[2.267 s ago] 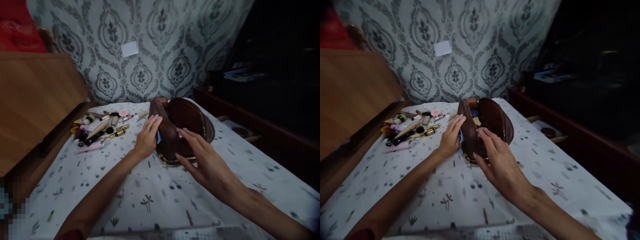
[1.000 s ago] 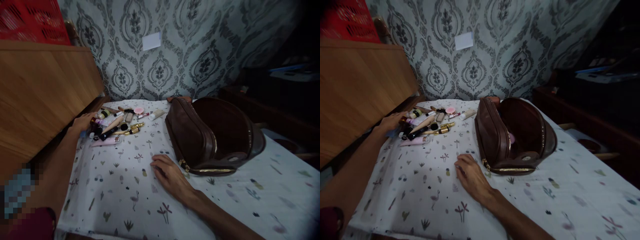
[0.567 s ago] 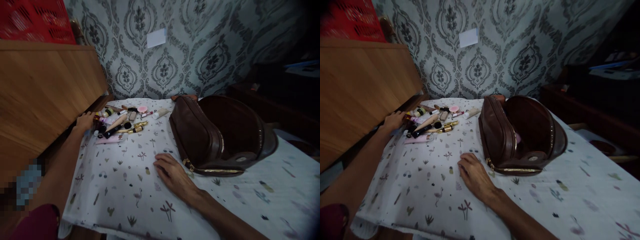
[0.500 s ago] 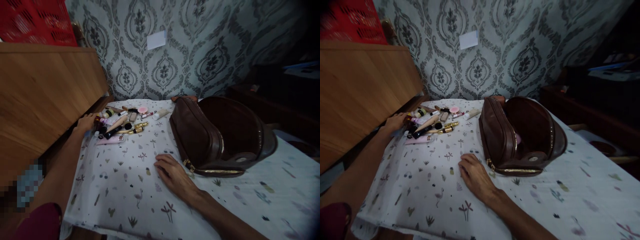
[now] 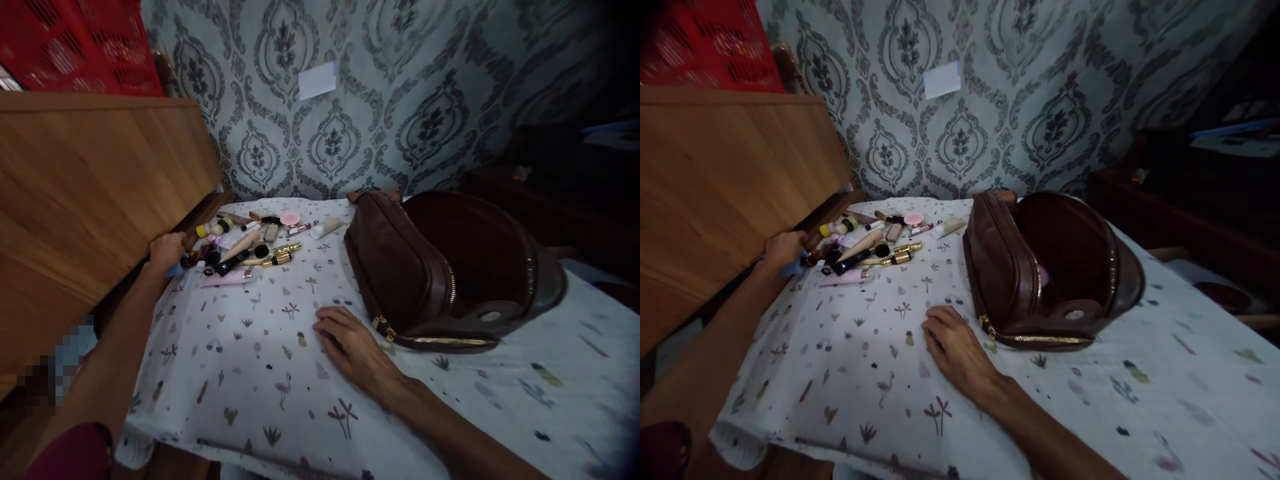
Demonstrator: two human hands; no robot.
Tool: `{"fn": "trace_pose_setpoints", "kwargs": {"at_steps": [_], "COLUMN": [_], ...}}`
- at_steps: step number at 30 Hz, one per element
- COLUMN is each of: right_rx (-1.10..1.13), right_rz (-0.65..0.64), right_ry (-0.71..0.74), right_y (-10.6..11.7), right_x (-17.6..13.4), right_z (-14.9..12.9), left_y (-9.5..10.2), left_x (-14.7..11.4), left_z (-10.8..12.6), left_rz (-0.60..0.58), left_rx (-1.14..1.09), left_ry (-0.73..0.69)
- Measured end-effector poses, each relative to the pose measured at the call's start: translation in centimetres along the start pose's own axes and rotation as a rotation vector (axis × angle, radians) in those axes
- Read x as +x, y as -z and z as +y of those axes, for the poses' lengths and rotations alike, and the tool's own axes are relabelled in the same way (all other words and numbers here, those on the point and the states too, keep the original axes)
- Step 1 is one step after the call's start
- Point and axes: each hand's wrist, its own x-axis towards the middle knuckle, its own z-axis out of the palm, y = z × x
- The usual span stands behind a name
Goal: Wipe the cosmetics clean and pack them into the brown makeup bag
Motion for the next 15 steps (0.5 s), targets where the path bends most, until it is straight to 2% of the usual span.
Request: {"fn": "trace_pose_setpoints", "kwargs": {"at_steps": [8, 15], "right_rx": [0.004, -0.004], "right_rz": [0.006, 0.001], "right_ry": [0.014, 0.023], "right_y": [-0.1, 0.0], "right_x": [-0.1, 0.0], "right_z": [0.2, 0.0], "left_y": [-1.1, -0.3], "left_x": [-2.1, -4.3], "left_z": [0.3, -0.1], "left_rz": [-0.106, -0.027], "left_rx": [0.094, 0.111], "left_ry": [-0.015, 0.014]}}
